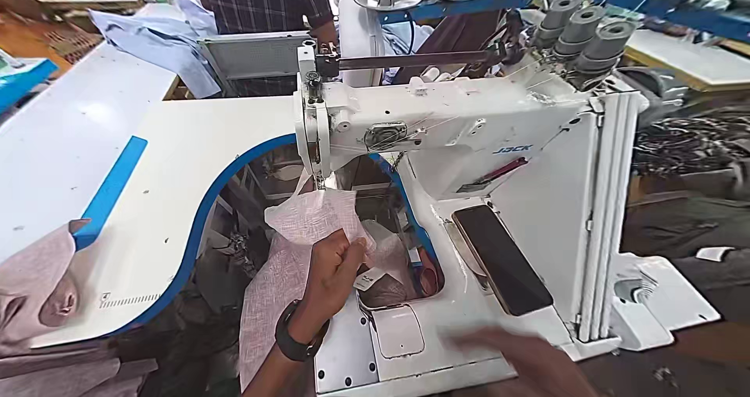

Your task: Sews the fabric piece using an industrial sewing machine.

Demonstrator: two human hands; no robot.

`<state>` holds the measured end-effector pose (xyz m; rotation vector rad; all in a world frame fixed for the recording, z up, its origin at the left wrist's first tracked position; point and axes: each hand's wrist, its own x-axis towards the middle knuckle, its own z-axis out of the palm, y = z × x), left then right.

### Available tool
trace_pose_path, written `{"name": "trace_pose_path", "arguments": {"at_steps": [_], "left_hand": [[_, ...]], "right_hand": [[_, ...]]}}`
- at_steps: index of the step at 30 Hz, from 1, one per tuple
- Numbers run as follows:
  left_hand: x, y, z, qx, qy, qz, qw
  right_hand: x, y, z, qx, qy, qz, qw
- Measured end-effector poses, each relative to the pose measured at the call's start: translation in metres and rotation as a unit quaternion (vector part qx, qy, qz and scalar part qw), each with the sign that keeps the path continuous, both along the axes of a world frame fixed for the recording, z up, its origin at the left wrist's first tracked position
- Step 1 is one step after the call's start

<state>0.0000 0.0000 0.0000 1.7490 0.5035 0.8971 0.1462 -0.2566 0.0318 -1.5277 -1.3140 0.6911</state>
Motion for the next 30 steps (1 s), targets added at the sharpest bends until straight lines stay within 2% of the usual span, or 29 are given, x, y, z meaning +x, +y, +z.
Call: {"name": "trace_pose_path", "arguments": {"at_steps": [1, 2, 3, 5, 6, 8, 9, 10, 11, 12, 14, 16, 17, 19, 21, 23, 24, 25, 26, 28, 29, 30], "left_hand": [[0.002, -0.003, 0.011, 0.052, 0.013, 0.008, 0.999], [0.002, -0.006, 0.022, 0.106, 0.040, 0.028, 0.993], [-0.002, -0.008, 0.031, 0.144, 0.066, 0.054, 0.986], [-0.026, 0.015, 0.041, 0.162, 0.098, 0.113, 0.975], [-0.049, 0.034, 0.035, 0.136, 0.109, 0.141, 0.975], [-0.110, 0.075, -0.002, 0.072, 0.155, 0.212, 0.962], [-0.139, 0.090, -0.021, 0.042, 0.190, 0.236, 0.952], [-0.158, 0.094, -0.033, 0.022, 0.219, 0.246, 0.944], [-0.164, 0.089, -0.033, 0.027, 0.235, 0.247, 0.940], [-0.154, 0.077, -0.025, 0.050, 0.239, 0.238, 0.940], [-0.112, 0.038, -0.004, 0.114, 0.250, 0.196, 0.941], [-0.079, 0.010, 0.003, 0.210, 0.220, 0.171, 0.937], [-0.079, 0.005, 0.002, 0.232, 0.230, 0.177, 0.929], [-0.115, 0.004, 0.006, 0.148, 0.308, 0.127, 0.931], [-0.151, -0.002, 0.017, 0.058, 0.355, -0.004, 0.933], [-0.139, -0.028, 0.034, 0.077, 0.308, -0.149, 0.937], [-0.122, -0.031, 0.040, 0.084, 0.277, -0.172, 0.942], [-0.101, -0.018, 0.041, 0.078, 0.262, -0.136, 0.952], [-0.077, 0.003, 0.031, 0.073, 0.255, -0.054, 0.963], [-0.032, 0.040, -0.003, 0.041, 0.251, 0.077, 0.964], [-0.015, 0.042, -0.011, 0.005, 0.276, 0.103, 0.956], [-0.005, 0.042, -0.012, -0.015, 0.297, 0.125, 0.946]], "right_hand": [[-0.008, 0.047, -0.002, 0.036, -0.093, -0.050, 0.994], [-0.020, 0.095, -0.008, 0.071, -0.132, -0.087, 0.985], [-0.034, 0.132, -0.012, 0.087, -0.119, -0.108, 0.983], [-0.049, 0.174, 0.000, 0.079, 0.003, -0.088, 0.993], [-0.041, 0.178, 0.013, 0.070, 0.053, -0.084, 0.993], [0.001, 0.166, 0.040, 0.032, 0.099, -0.188, 0.977], [0.026, 0.162, 0.049, 0.029, 0.064, -0.273, 0.959], [0.046, 0.160, 0.055, 0.021, -0.028, -0.338, 0.941], [0.051, 0.163, 0.061, 0.010, -0.129, -0.359, 0.924], [0.040, 0.172, 0.065, -0.009, -0.224, -0.335, 0.915], [-0.024, 0.193, 0.049, -0.049, -0.376, -0.191, 0.906], [-0.073, 0.224, 0.011, 0.016, -0.492, -0.066, 0.868], [-0.073, 0.239, -0.001, 0.039, -0.519, -0.042, 0.853], [-0.044, 0.253, 0.004, -0.012, -0.503, -0.054, 0.863], [-0.020, 0.252, 0.010, -0.005, -0.462, -0.068, 0.884], [-0.024, 0.240, -0.005, 0.016, -0.463, -0.052, 0.885], [-0.032, 0.235, -0.016, 0.019, -0.460, -0.045, 0.887], [-0.037, 0.234, -0.022, 0.019, -0.450, -0.047, 0.892], [-0.039, 0.232, -0.020, -0.006, -0.419, -0.048, 0.907], [-0.019, 0.221, 0.008, -0.166, -0.328, -0.041, 0.929], [0.001, 0.213, 0.020, -0.231, -0.302, -0.050, 0.924], [0.025, 0.207, 0.027, -0.254, -0.295, -0.071, 0.918]]}}
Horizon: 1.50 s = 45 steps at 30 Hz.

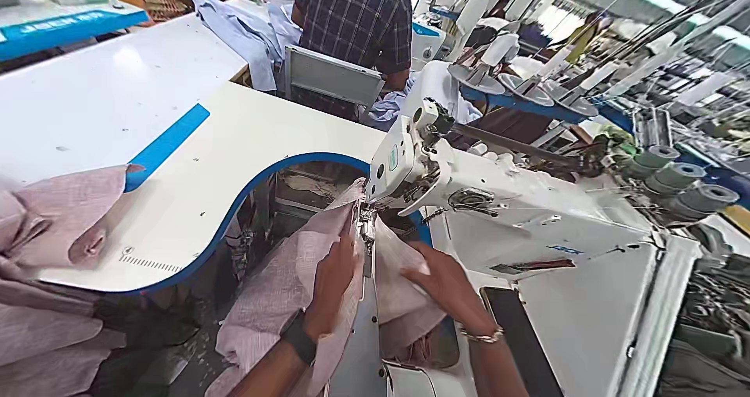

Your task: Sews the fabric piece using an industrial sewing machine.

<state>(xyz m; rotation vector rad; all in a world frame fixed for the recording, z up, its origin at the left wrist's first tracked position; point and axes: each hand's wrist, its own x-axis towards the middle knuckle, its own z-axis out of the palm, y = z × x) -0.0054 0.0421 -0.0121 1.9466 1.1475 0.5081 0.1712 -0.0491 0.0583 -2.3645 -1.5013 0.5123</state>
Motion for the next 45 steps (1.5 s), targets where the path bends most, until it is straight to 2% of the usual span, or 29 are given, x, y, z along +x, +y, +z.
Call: {"name": "trace_pose_path", "arguments": {"at_steps": [2, 4, 6, 8, 11, 15, 18, 22, 26, 32, 37, 38, 41, 42, 45], "left_hand": [[0.005, -0.003, -0.001, 0.007, 0.030, -0.002, 1.000], [0.004, -0.003, -0.009, 0.065, -0.006, -0.014, 0.998], [0.003, 0.001, -0.010, 0.094, -0.055, -0.024, 0.994], [0.000, -0.001, -0.018, 0.164, -0.087, -0.029, 0.982], [-0.009, -0.008, -0.026, 0.241, -0.071, -0.064, 0.966], [-0.006, -0.005, -0.027, 0.254, -0.081, -0.079, 0.961], [-0.003, 0.002, -0.023, 0.308, -0.044, -0.081, 0.947], [-0.008, 0.006, -0.025, 0.295, -0.053, -0.101, 0.949], [-0.003, 0.009, -0.023, 0.352, -0.036, -0.090, 0.931], [-0.008, 0.000, -0.025, 0.252, -0.083, -0.097, 0.959], [-0.007, 0.002, -0.028, 0.251, -0.148, -0.092, 0.952], [-0.007, 0.003, -0.028, 0.243, -0.151, -0.096, 0.953], [-0.003, 0.007, -0.027, 0.232, -0.148, -0.102, 0.956], [-0.002, 0.008, -0.027, 0.237, -0.147, -0.098, 0.955], [0.002, 0.005, -0.029, 0.243, -0.141, -0.084, 0.956]], "right_hand": [[0.035, -0.012, 0.001, 0.010, -0.068, -0.079, 0.994], [0.034, -0.015, 0.002, 0.055, -0.120, -0.145, 0.981], [0.013, -0.009, -0.007, 0.157, -0.119, -0.098, 0.975], [-0.012, -0.002, -0.025, 0.230, -0.072, -0.005, 0.970], [-0.031, 0.005, -0.045, 0.287, -0.024, 0.084, 0.954], [-0.018, 0.007, -0.050, 0.297, -0.008, 0.123, 0.947], [-0.019, 0.008, -0.053, 0.285, 0.005, 0.138, 0.948], [-0.024, 0.009, -0.054, 0.251, 0.028, 0.161, 0.954], [-0.028, 0.004, -0.050, 0.223, 0.028, 0.181, 0.957], [-0.033, 0.003, -0.052, 0.219, -0.015, 0.191, 0.957], [-0.042, 0.027, -0.067, 0.252, 0.198, 0.111, 0.941], [-0.045, 0.031, -0.070, 0.262, 0.188, 0.105, 0.941], [-0.056, 0.032, -0.075, 0.313, 0.045, 0.064, 0.946], [-0.059, 0.030, -0.075, 0.323, 0.047, 0.041, 0.944], [-0.052, 0.027, -0.073, 0.311, 0.153, 0.023, 0.938]]}}
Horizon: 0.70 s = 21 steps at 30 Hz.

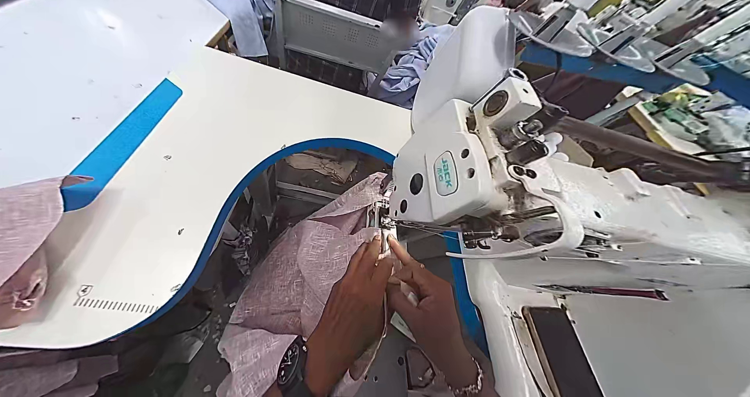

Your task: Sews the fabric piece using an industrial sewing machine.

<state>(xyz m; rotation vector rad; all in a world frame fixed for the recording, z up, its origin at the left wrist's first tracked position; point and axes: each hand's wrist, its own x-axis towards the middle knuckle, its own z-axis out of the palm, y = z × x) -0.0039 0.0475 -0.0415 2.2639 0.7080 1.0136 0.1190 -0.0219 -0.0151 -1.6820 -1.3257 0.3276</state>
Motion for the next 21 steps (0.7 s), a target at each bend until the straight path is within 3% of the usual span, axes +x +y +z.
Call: {"name": "trace_pose_path", "arguments": {"at_steps": [3, 9, 14, 16, 19, 21], "left_hand": [[0.000, 0.000, 0.000, 0.003, 0.006, 0.007, 1.000], [0.004, 0.001, -0.001, -0.021, -0.014, 0.018, 1.000], [0.014, 0.018, -0.001, -0.029, -0.056, 0.029, 0.998], [-0.001, 0.009, 0.008, -0.075, -0.047, 0.033, 0.996], [-0.050, -0.009, 0.041, -0.237, 0.071, -0.012, 0.969], [-0.061, -0.032, 0.042, -0.221, 0.098, 0.006, 0.970]], "right_hand": [[0.003, 0.004, 0.001, 0.002, 0.010, 0.012, 1.000], [-0.019, -0.004, 0.003, 0.020, -0.237, -0.054, 0.970], [-0.028, 0.007, 0.008, 0.048, -0.341, -0.106, 0.933], [-0.032, -0.021, 0.021, -0.008, -0.354, -0.122, 0.927], [-0.042, -0.088, 0.050, -0.116, -0.331, -0.121, 0.929], [-0.021, -0.112, 0.059, -0.117, -0.418, -0.101, 0.895]]}}
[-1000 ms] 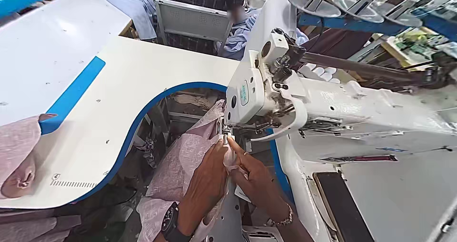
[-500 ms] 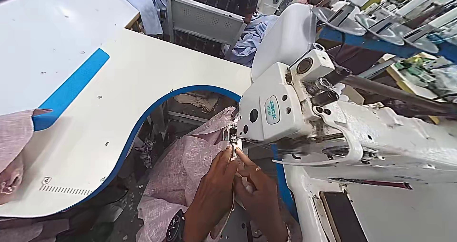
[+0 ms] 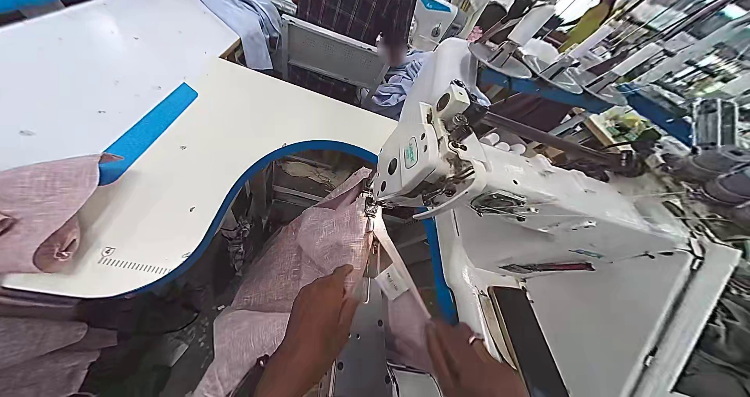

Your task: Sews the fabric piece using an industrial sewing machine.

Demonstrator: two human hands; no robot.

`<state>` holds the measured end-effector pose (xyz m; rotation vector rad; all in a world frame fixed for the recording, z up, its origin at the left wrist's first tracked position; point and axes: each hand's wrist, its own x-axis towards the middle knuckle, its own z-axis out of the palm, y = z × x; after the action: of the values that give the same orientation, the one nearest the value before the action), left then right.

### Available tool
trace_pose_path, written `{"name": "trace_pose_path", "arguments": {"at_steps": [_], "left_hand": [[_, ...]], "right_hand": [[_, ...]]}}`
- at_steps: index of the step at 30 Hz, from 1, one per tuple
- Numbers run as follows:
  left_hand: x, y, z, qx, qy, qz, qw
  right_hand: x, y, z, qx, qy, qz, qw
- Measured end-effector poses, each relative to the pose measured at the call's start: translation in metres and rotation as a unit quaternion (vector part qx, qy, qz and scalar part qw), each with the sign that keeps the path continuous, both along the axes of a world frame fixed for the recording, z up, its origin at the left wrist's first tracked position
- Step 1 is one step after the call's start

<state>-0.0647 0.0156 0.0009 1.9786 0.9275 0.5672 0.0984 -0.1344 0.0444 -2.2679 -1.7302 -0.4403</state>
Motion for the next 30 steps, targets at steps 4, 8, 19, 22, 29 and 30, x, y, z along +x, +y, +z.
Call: {"name": "trace_pose_path", "arguments": {"at_steps": [4, 8, 19, 22, 29, 30], "left_hand": [[0.006, -0.023, -0.018, 0.153, -0.082, 0.049, 0.984], [0.005, -0.044, -0.035, 0.129, -0.118, 0.014, 0.984], [0.038, 0.004, -0.060, 0.006, -0.246, 0.026, 0.969], [0.043, 0.009, -0.052, 0.039, -0.234, 0.048, 0.970], [0.019, -0.006, -0.037, 0.186, -0.159, 0.048, 0.968], [0.016, -0.013, -0.036, 0.180, -0.159, 0.037, 0.970]], "right_hand": [[0.006, 0.012, 0.021, -0.053, -0.157, 0.114, 0.980], [-0.058, 0.034, 0.009, -0.077, 0.001, 0.103, 0.992], [-0.049, 0.096, -0.001, -0.119, 0.080, 0.036, 0.989], [-0.022, 0.092, 0.008, -0.082, 0.197, 0.018, 0.977], [0.004, 0.045, 0.033, -0.107, 0.043, 0.084, 0.990], [-0.018, 0.047, 0.031, -0.121, 0.001, 0.089, 0.989]]}}
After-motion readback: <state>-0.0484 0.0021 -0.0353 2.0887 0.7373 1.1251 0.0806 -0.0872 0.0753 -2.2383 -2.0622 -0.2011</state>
